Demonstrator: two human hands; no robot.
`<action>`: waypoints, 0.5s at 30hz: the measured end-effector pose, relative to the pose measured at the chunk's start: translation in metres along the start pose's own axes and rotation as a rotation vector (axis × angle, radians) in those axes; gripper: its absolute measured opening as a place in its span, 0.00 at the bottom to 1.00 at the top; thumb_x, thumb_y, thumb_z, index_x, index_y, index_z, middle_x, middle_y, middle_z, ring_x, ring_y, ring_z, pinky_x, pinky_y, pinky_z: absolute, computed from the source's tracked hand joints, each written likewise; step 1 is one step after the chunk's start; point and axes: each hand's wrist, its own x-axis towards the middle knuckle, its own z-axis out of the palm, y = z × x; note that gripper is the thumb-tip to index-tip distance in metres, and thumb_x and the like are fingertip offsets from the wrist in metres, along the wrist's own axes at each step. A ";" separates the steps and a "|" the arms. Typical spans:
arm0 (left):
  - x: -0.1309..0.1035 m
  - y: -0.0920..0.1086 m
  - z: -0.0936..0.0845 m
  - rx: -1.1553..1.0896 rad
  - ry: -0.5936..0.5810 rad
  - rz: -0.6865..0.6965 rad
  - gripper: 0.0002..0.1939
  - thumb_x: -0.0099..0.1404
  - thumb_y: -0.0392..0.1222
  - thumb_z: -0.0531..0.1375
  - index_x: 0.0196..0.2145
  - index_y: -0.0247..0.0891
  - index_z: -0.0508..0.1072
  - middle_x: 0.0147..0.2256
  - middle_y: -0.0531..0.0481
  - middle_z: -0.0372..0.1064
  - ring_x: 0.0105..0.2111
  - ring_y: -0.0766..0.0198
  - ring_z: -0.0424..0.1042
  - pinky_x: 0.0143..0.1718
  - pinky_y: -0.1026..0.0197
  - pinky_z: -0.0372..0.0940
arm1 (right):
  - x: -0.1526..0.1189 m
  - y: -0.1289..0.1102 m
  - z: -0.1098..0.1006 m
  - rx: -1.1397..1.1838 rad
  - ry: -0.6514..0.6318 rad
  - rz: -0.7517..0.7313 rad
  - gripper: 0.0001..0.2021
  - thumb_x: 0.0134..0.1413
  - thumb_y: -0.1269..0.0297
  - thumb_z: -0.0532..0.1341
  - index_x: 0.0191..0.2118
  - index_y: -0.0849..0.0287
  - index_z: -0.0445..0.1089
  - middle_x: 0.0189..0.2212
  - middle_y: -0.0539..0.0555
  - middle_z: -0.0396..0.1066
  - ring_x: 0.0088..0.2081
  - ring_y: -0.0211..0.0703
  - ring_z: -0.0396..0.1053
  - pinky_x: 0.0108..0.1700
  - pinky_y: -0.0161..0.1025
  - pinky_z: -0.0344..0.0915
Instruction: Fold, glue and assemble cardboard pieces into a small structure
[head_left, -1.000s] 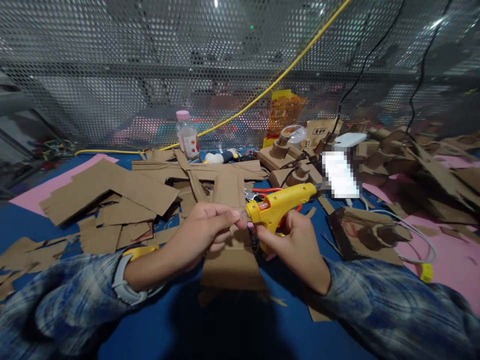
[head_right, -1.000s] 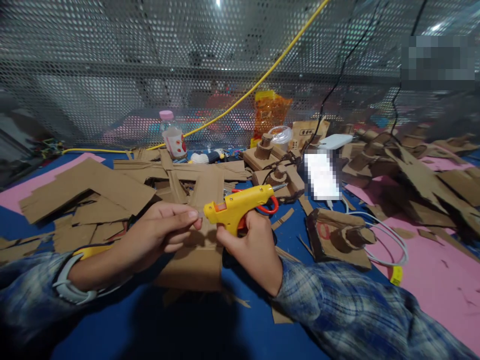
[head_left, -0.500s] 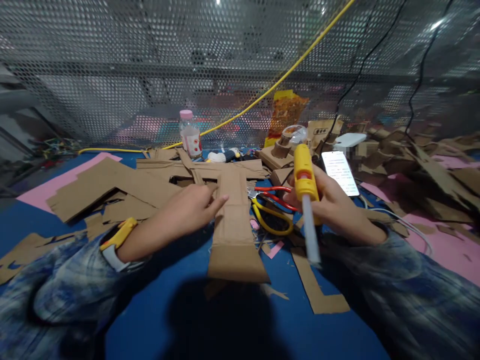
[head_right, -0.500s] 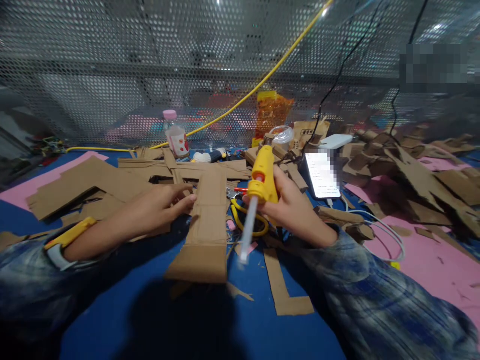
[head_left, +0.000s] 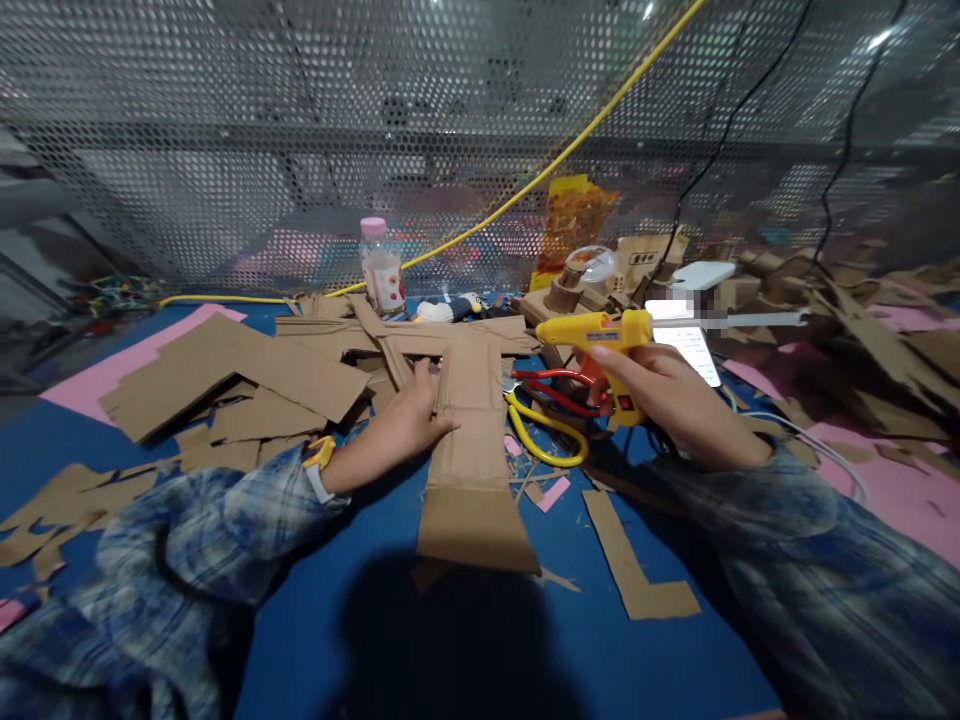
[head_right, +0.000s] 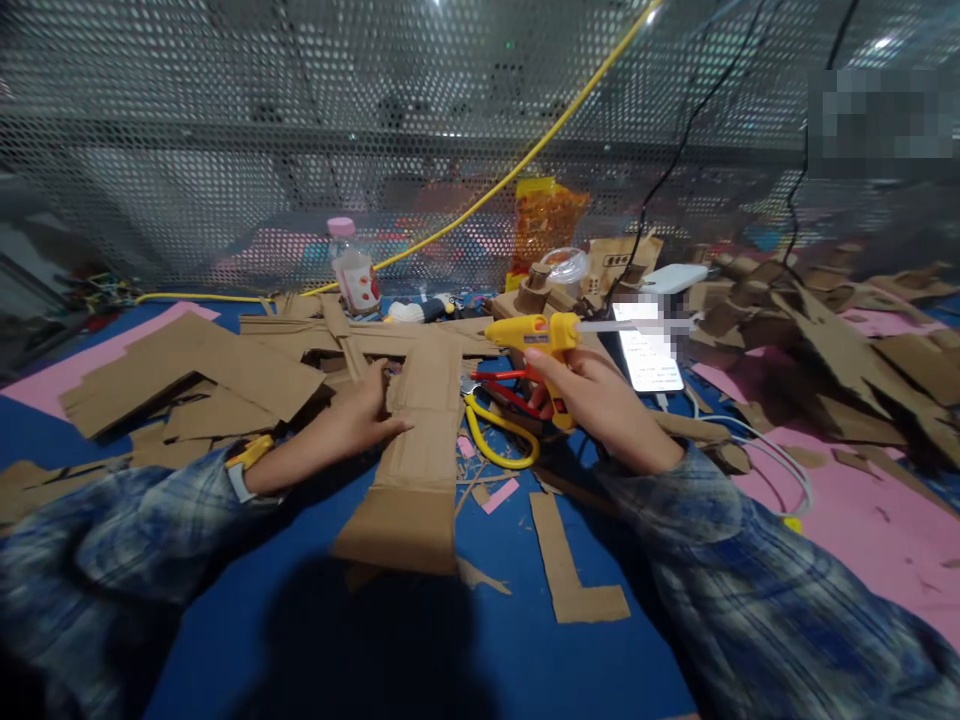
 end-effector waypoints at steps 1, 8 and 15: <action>0.001 -0.001 0.001 -0.046 -0.023 -0.031 0.37 0.58 0.41 0.62 0.59 0.31 0.47 0.52 0.32 0.62 0.47 0.50 0.70 0.44 0.54 0.66 | 0.000 0.000 -0.001 0.004 0.018 -0.014 0.25 0.54 0.45 0.55 0.20 0.62 0.68 0.17 0.52 0.68 0.21 0.36 0.64 0.24 0.34 0.58; -0.017 0.017 -0.042 0.010 -0.041 -0.055 0.52 0.52 0.40 0.64 0.64 0.32 0.35 0.50 0.33 0.57 0.46 0.51 0.68 0.46 0.53 0.64 | 0.003 -0.002 -0.007 0.162 0.159 -0.026 0.16 0.54 0.52 0.58 0.26 0.61 0.68 0.16 0.48 0.64 0.18 0.33 0.60 0.22 0.33 0.55; -0.055 0.005 -0.087 0.284 -0.139 0.070 0.35 0.56 0.40 0.57 0.61 0.41 0.53 0.49 0.39 0.60 0.35 0.58 0.69 0.35 0.60 0.63 | -0.005 0.008 0.021 -0.040 -0.349 0.000 0.23 0.53 0.47 0.57 0.16 0.59 0.62 0.11 0.48 0.60 0.15 0.33 0.59 0.19 0.32 0.54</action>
